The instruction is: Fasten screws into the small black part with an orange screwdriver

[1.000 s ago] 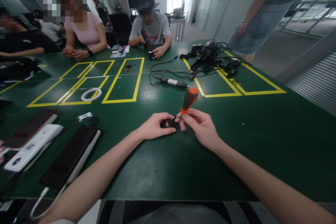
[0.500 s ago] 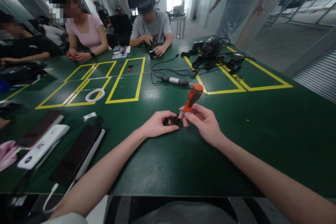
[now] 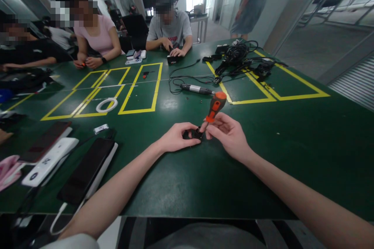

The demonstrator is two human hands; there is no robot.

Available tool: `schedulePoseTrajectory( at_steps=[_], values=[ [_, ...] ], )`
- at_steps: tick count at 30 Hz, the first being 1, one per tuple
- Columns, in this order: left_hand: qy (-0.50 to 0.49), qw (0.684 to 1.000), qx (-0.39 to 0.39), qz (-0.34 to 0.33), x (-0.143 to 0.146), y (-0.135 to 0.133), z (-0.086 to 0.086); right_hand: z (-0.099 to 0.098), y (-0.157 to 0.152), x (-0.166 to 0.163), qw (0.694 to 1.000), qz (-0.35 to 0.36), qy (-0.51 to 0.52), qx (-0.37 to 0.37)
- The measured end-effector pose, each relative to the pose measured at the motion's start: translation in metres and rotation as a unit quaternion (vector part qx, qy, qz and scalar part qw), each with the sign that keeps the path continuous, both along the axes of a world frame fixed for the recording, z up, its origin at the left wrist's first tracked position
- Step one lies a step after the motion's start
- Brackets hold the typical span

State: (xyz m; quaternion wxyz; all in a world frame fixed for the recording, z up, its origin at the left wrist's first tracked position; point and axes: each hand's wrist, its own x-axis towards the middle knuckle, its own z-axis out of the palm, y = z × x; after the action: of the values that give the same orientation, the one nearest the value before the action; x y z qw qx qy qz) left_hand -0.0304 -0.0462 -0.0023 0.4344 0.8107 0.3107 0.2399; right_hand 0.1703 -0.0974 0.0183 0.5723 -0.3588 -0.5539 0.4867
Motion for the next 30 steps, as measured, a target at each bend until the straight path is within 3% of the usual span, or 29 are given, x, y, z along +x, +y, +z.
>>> schedulePoseTrajectory(
  at_steps=[6, 25, 30],
  values=[
    [0.008, 1.0, 0.003, 0.006, 0.0003, 0.0007, -0.0011, 0.0012, 0.0008, 0.0007, 0.999, -0.01, -0.034, 0.008],
    [0.002, 1.0, -0.001, -0.001, 0.0008, 0.0002, -0.0006, 0.0008, -0.0032, -0.0004, 1.0, -0.015, -0.009, -0.003],
    [0.002, 1.0, 0.0, 0.001, 0.0008, -0.0001, -0.0012, 0.0026, -0.0039, 0.0009, 0.998, -0.031, -0.048, -0.009]
  ],
)
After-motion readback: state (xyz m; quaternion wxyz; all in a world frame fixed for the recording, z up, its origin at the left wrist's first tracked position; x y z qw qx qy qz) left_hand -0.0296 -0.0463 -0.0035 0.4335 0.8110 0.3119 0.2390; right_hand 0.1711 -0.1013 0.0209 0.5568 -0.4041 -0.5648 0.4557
